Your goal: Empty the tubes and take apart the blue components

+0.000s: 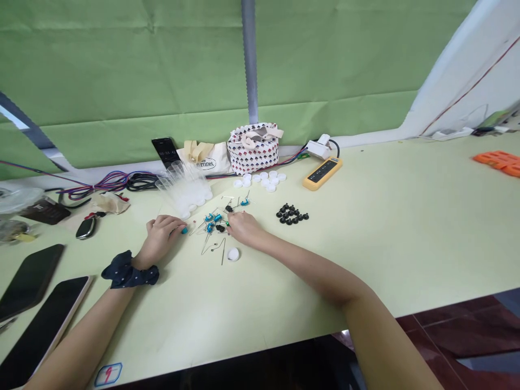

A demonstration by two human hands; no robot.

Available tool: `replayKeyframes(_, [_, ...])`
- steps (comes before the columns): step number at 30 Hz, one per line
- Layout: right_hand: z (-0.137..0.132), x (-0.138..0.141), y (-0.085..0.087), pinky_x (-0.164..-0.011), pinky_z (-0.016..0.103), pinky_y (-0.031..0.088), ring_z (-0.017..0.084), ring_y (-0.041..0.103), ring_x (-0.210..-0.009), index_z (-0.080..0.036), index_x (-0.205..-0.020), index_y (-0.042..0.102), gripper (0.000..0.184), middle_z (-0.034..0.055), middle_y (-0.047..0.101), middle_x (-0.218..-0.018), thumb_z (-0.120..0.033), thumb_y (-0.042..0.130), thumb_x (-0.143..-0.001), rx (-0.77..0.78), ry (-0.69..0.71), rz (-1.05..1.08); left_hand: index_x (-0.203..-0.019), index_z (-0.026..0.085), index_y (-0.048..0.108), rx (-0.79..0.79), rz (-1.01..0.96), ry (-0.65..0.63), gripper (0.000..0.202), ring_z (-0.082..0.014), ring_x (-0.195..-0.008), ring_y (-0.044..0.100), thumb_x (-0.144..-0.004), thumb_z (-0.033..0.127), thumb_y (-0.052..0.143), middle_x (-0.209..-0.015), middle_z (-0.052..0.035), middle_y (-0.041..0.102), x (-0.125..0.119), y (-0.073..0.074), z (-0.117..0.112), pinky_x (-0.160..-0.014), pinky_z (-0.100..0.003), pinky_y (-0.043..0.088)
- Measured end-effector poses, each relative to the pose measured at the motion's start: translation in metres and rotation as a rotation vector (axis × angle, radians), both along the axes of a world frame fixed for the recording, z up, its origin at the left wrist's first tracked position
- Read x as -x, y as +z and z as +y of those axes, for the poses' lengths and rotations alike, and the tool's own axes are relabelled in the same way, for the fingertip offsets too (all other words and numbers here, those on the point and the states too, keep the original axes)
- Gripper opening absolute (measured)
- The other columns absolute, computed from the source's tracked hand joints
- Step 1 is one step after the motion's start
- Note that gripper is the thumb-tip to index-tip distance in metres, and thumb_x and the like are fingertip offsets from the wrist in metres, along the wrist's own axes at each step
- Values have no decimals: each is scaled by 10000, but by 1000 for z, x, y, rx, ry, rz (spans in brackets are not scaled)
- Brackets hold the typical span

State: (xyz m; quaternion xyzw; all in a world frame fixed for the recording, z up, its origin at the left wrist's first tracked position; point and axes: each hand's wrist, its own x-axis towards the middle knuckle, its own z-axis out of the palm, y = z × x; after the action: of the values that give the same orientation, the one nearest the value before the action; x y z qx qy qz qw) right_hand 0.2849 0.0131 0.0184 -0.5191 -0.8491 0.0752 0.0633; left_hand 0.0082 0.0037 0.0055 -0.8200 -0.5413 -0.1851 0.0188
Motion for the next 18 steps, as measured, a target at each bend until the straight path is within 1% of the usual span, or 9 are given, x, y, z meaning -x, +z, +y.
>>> replayKeyframes(2, [0, -2, 3, -650, 292, 448, 256, 644, -816, -123, -965, 576, 189, 138, 672, -889, -263, 500, -862, -16, 15, -20, -995, 257, 669, -9, 12, -5, 270, -278, -1017, 494, -908, 322, 422, -1012, -96, 671, -2, 0, -1, -881, -458, 257])
replayKeyframes(5, [0, -6, 9, -642, 283, 444, 245, 644, -810, -129, -948, 581, 189, 136, 671, -885, -272, 484, -873, -41, 37, -28, -1082, 256, 639, -34, 18, -4, 279, -286, -1026, 497, -899, 345, 448, -1051, -105, 660, -4, 2, -4, -886, -462, 264])
replayKeyframes(8, [2, -7, 13, -677, 289, 449, 251, 639, -861, -126, -967, 585, 210, 144, 671, -920, -285, 472, -888, -58, 38, -41, -1132, 244, 607, -124, -9, 41, 298, -299, -1062, 486, -878, 355, 499, -1119, -118, 627, -9, 7, -9, -894, -455, 278])
replayKeyframes(10, [3, -5, 13, -699, 298, 452, 259, 636, -887, -118, -994, 584, 215, 148, 671, -944, -270, 472, -891, -58, 36, -55, -1112, 239, 608, -172, -24, 36, 278, -296, -1071, 485, -870, 346, 521, -1125, -117, 615, -18, 11, -14, -894, -443, 292])
replayKeyframes(13, [6, -4, 10, -717, 306, 452, 265, 636, -899, -115, -1024, 585, 234, 150, 671, -964, -280, 480, -896, -52, 30, -65, -1038, 232, 621, -121, 3, -63, 227, -281, -1017, 510, -870, 348, 522, -1044, -104, 627, -39, 13, -21, -825, -401, 342])
replayKeyframes(15, [7, -3, 8, -726, 304, 448, 262, 635, -913, -136, -1054, 584, 252, 141, 671, -984, -313, 490, -900, -44, 38, -40, -980, 216, 621, -74, 45, -81, 208, -282, -953, 523, -868, 358, 518, -968, -102, 635, -54, 10, -25, -768, -386, 363])
replayKeyframes(18, [5, -2, 6, -747, 291, 438, 237, 635, -928, -185, -1128, 562, 272, 113, 671, -1008, -330, 455, -925, -41, 81, 51, -855, 188, 604, -39, 111, -46, 165, -282, -853, 534, -870, 313, 497, -860, -110, 626, -71, 3, -30, -733, -391, 381])
